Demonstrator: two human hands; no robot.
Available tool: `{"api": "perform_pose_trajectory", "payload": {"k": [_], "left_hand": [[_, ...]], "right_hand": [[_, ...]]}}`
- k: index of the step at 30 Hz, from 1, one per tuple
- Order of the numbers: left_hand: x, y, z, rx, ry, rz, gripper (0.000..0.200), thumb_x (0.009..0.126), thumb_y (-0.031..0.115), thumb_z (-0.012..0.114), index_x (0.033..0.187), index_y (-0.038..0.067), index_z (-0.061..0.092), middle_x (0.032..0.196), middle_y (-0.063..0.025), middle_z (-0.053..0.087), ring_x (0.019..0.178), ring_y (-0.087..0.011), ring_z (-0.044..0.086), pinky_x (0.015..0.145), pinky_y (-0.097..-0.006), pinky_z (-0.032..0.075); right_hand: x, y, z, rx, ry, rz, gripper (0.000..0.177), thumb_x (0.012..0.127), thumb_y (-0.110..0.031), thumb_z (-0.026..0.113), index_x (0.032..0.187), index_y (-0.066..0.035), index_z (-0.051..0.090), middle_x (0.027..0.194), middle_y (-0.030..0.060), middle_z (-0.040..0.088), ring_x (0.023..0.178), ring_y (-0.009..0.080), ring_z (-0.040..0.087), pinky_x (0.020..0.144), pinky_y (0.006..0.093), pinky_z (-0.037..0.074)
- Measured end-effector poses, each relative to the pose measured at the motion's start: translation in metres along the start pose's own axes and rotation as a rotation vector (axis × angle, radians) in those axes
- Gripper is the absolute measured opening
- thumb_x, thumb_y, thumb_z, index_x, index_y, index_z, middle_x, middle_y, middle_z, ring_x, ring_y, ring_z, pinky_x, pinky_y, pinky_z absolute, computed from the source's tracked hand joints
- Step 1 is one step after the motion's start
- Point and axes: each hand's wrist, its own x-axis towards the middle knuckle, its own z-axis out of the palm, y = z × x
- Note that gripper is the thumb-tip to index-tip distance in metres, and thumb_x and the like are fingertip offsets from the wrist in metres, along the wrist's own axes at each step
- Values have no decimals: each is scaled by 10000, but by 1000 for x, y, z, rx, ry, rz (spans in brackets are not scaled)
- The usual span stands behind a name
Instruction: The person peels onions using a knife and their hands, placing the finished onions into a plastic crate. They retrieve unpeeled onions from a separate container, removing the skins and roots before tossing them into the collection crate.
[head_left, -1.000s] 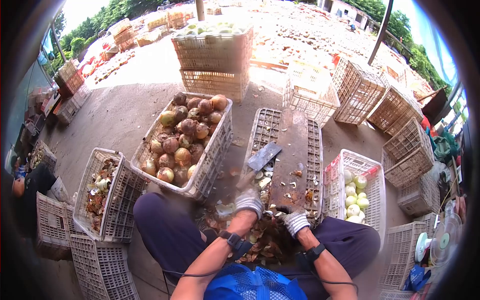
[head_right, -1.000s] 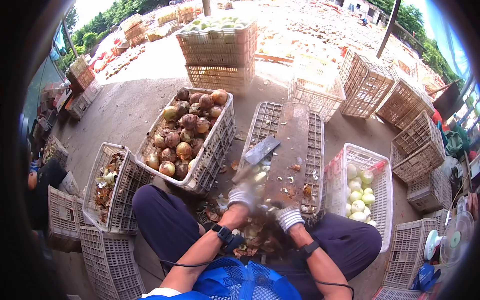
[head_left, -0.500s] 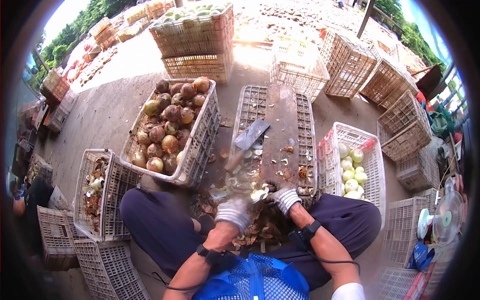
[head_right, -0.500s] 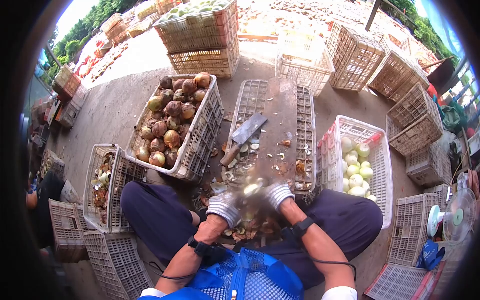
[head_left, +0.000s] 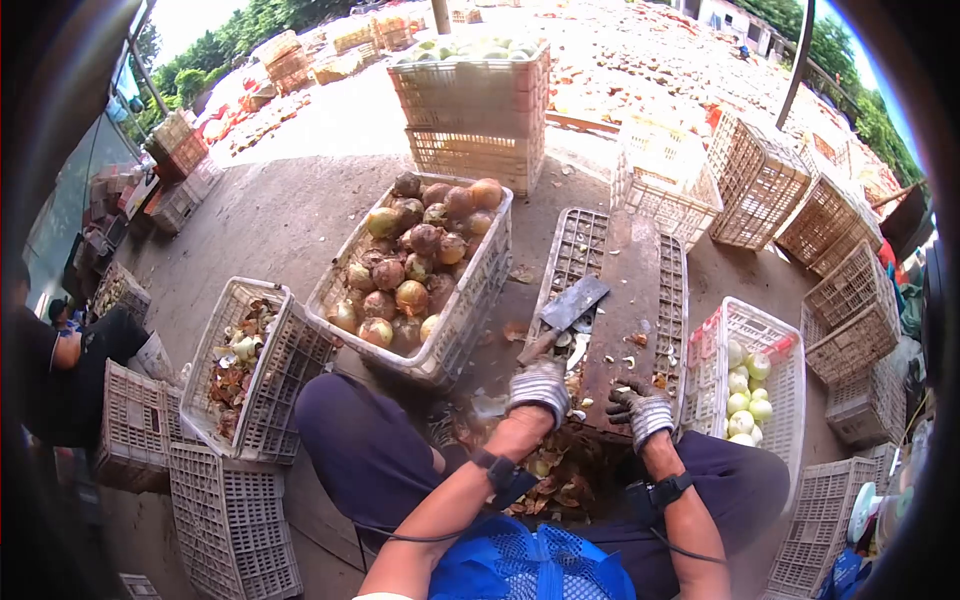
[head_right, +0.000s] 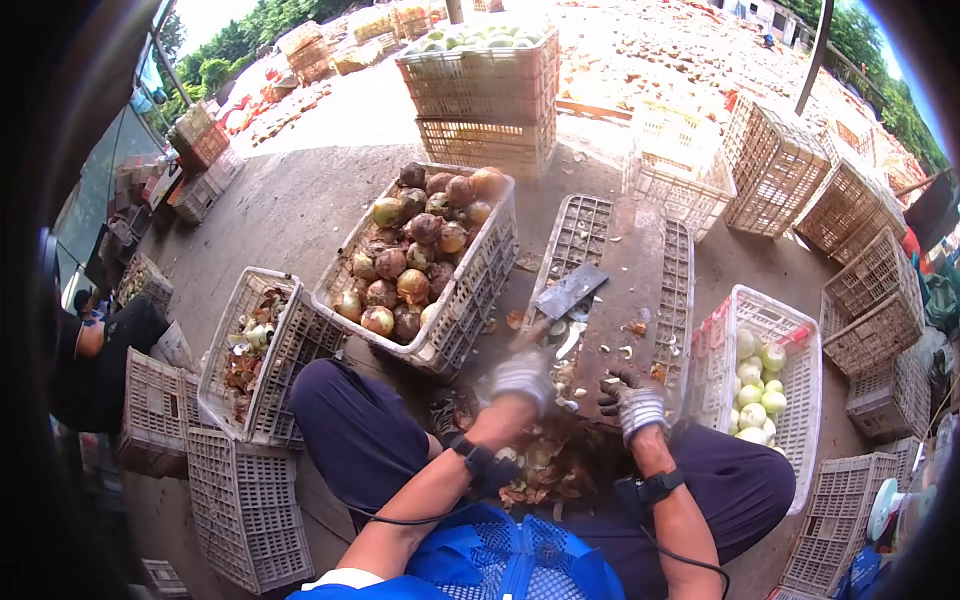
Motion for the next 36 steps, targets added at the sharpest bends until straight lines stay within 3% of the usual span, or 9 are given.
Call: {"api": "perform_pose_trajectory", "payload": {"k": [6, 8, 10, 13, 14, 18, 26, 30, 36], "left_hand": [[48, 22, 56, 35, -13, 47, 258, 850, 100, 445, 989, 9, 643, 908, -216, 660, 821, -344, 660, 666, -456, 530], [51, 15, 23, 60, -163, 142, 273, 830, 149, 492, 1023, 45, 655, 1016, -218, 639, 935, -347, 632, 816, -432, 505], [51, 7, -52, 39, -220, -35, 265, 832, 210, 525, 1015, 81, 666, 1058, -183, 636, 981, -333, 618, 854, -425, 489], [92, -63, -108, -1, 43, -240, 237, 785, 236, 583, 948, 102, 692, 954, -161, 669, 921, -307, 648, 769, -413, 523], [98, -85, -132, 269, -49, -244, 226, 793, 215, 578, 937, 87, 696, 958, -171, 667, 904, -305, 651, 731, -390, 528], [157, -257, -71, 330, 188, -172, 228, 834, 172, 486, 826, 56, 682, 830, -155, 674, 714, -290, 646, 602, -410, 492], [166, -245, -48, 858, 121, -329, 258, 769, 76, 518, 964, -1, 668, 935, -187, 663, 866, -270, 658, 675, -403, 523], [179, -258, -68, 677, -105, -194, 254, 790, 80, 517, 963, -3, 682, 963, -189, 673, 895, -291, 658, 712, -403, 523], [159, -223, -106, 478, -123, -204, 267, 806, 113, 524, 996, 0, 673, 1006, -199, 659, 916, -312, 651, 779, -394, 522]], "right_hand": [[-2, 25, -5, -68, 40, 34, 399, 811, -36, 623, 1202, -22, 544, 898, 154, 654, 647, 260, 656, 532, 348, 547], [-2, 24, -4, -21, 29, 19, 400, 802, -14, 619, 1193, -3, 540, 914, 167, 645, 642, 268, 653, 534, 358, 550], [-6, 12, 2, -52, 0, -26, 398, 791, -1, 630, 1177, 28, 536, 926, 167, 633, 662, 254, 652, 550, 344, 556], [9, 35, -4, -161, -43, -149, 395, 792, -28, 653, 1160, 55, 535, 944, 166, 631, 699, 237, 652, 569, 320, 558], [9, 37, -2, -172, -30, -131, 380, 781, -27, 659, 1138, 55, 556, 962, 169, 638, 732, 229, 651, 611, 318, 551], [-5, 23, 14, -306, -45, -96, 345, 770, -78, 689, 1082, 46, 609, 964, 154, 663, 808, 202, 642, 731, 316, 532], [0, 35, 22, -417, -123, -13, 427, 720, -28, 723, 1115, 45, 579, 959, 141, 644, 797, 199, 627, 718, 319, 530], [1, 28, 23, 95, -125, 311, 407, 726, -35, 723, 1102, 37, 588, 875, 116, 645, 716, 178, 617, 656, 308, 523], [-1, 57, 14, -305, -115, 5, 376, 750, -167, 754, 1043, 32, 628, 870, 110, 667, 758, 159, 627, 695, 287, 520]]}}
